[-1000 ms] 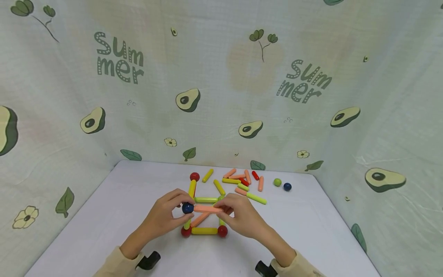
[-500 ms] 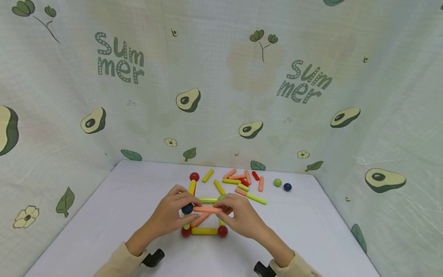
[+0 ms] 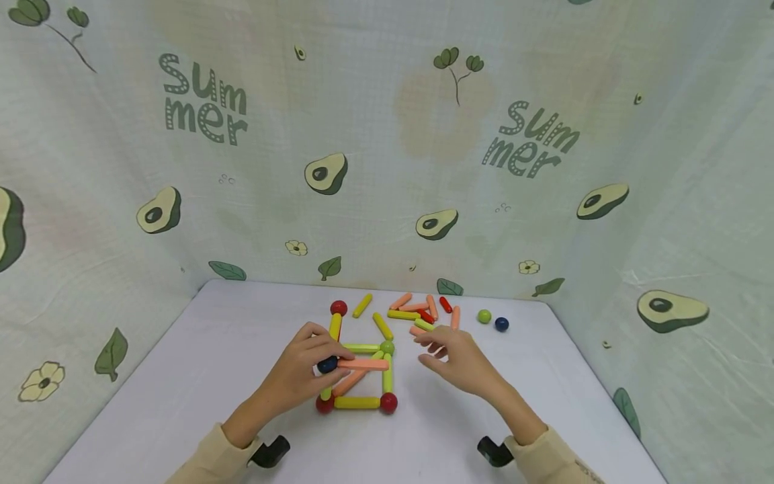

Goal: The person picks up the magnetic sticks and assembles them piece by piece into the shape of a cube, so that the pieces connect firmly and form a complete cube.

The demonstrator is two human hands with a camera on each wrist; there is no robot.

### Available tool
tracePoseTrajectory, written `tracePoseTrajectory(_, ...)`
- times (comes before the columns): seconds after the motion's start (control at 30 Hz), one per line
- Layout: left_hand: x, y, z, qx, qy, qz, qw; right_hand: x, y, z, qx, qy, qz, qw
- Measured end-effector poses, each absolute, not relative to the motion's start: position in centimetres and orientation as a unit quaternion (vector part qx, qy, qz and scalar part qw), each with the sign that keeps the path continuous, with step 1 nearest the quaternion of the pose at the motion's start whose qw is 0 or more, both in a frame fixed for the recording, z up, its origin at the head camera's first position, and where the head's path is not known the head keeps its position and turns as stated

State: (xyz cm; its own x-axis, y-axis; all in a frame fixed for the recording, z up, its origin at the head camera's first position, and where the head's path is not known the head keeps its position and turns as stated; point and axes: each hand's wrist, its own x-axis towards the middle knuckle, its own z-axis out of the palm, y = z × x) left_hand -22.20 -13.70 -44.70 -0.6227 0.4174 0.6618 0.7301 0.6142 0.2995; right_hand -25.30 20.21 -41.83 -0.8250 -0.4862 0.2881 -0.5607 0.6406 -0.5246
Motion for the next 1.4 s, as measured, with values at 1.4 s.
tracePoseTrajectory(1.4, -22.3, -13.5, -44.8, -0.336, -0.852, -0.287, 0.280, -35.3, 35.4, -47.6, 0.094, -0.965, 0.228, 0.087)
